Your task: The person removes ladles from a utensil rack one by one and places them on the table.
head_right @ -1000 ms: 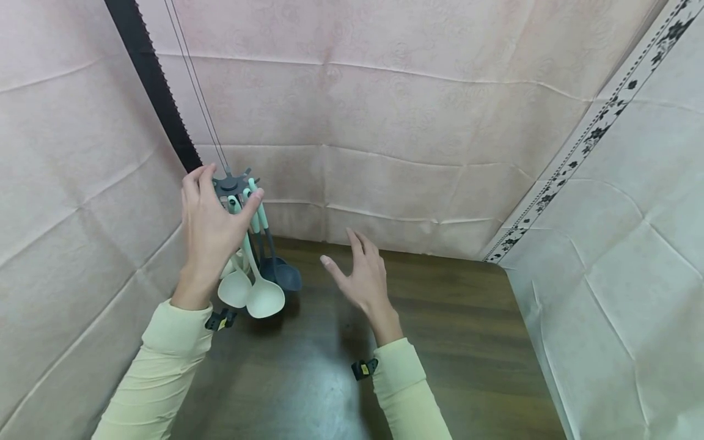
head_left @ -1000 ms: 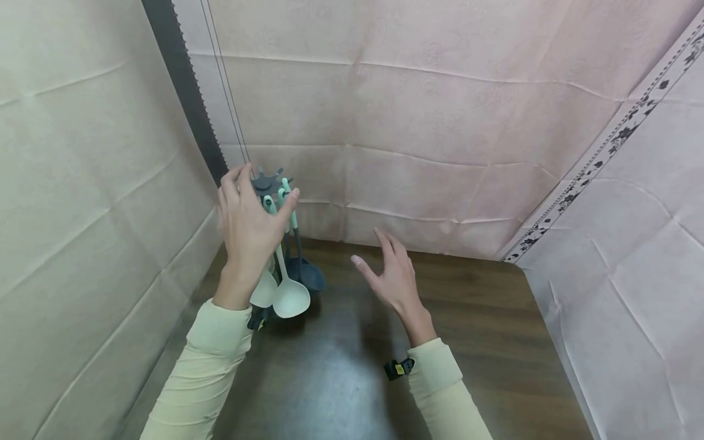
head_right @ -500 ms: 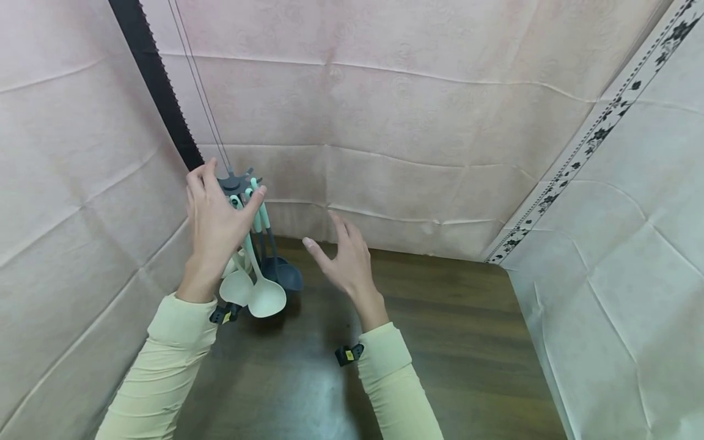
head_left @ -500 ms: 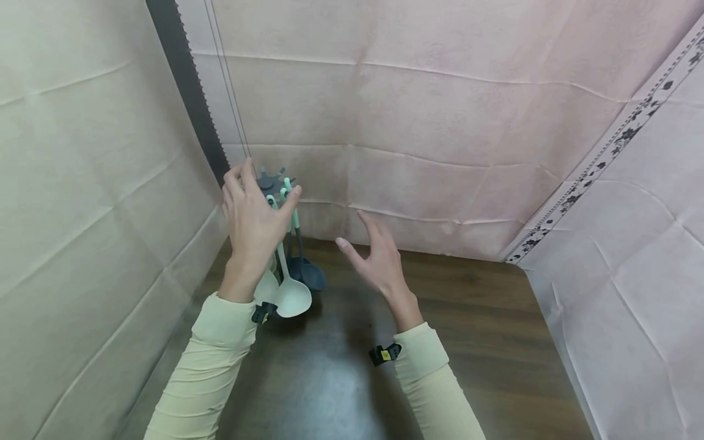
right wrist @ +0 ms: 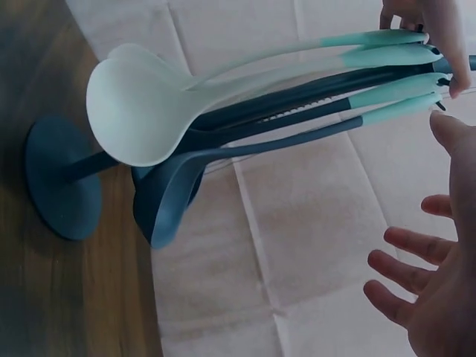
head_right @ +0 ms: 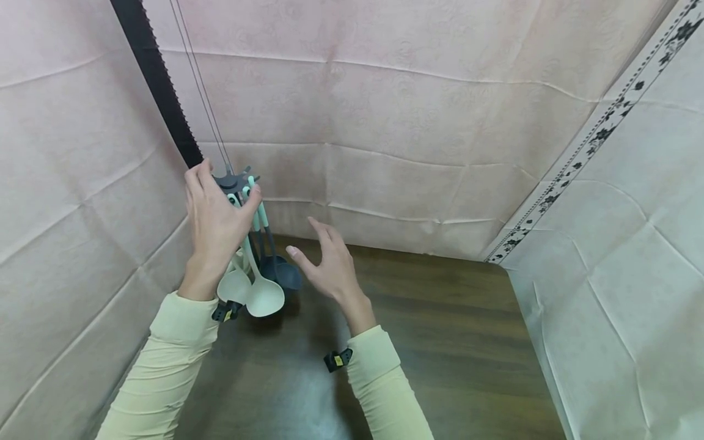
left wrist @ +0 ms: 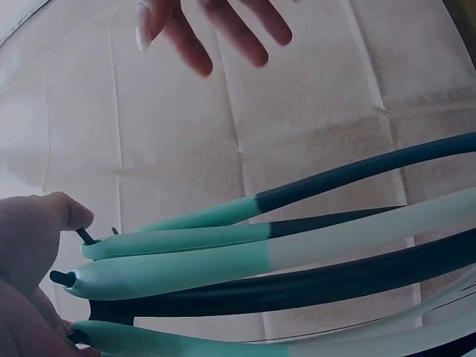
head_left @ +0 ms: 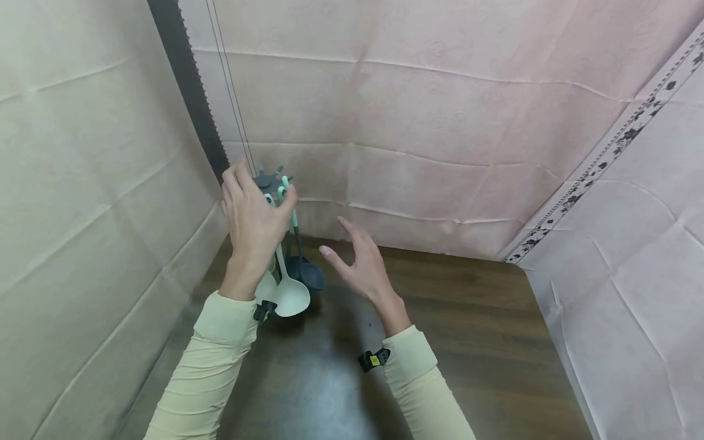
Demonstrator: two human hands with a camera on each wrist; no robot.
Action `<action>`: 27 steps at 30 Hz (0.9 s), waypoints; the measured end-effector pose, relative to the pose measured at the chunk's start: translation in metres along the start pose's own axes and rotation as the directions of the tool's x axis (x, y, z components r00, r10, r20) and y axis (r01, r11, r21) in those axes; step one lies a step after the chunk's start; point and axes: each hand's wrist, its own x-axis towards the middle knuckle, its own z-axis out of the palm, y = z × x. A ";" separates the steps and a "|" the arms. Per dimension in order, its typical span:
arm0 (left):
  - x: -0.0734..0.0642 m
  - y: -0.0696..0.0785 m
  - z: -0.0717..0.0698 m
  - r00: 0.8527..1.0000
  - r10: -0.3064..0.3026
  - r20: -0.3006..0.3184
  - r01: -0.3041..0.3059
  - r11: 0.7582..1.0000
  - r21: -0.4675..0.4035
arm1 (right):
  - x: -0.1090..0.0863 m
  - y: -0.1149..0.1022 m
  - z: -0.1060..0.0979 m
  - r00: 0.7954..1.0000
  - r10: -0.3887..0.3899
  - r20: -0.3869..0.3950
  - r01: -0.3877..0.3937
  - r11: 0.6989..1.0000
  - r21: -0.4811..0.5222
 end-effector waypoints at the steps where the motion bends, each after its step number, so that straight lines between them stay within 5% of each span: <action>1: 0.000 0.000 0.000 1.000 0.000 0.001 0.000 1.000 -0.003 | 0.001 -0.001 0.001 1.000 -0.012 0.011 0.012 1.000 0.008; 12: 0.000 -0.002 -0.002 1.000 -0.020 0.008 0.020 0.999 -0.048 | 0.004 -0.007 0.012 0.995 -0.074 0.069 0.070 0.996 0.056; 27: 0.002 -0.017 -0.008 0.991 0.108 0.081 -0.094 0.983 -0.158 | 0.023 -0.028 0.015 0.986 -0.148 0.071 0.138 0.982 0.129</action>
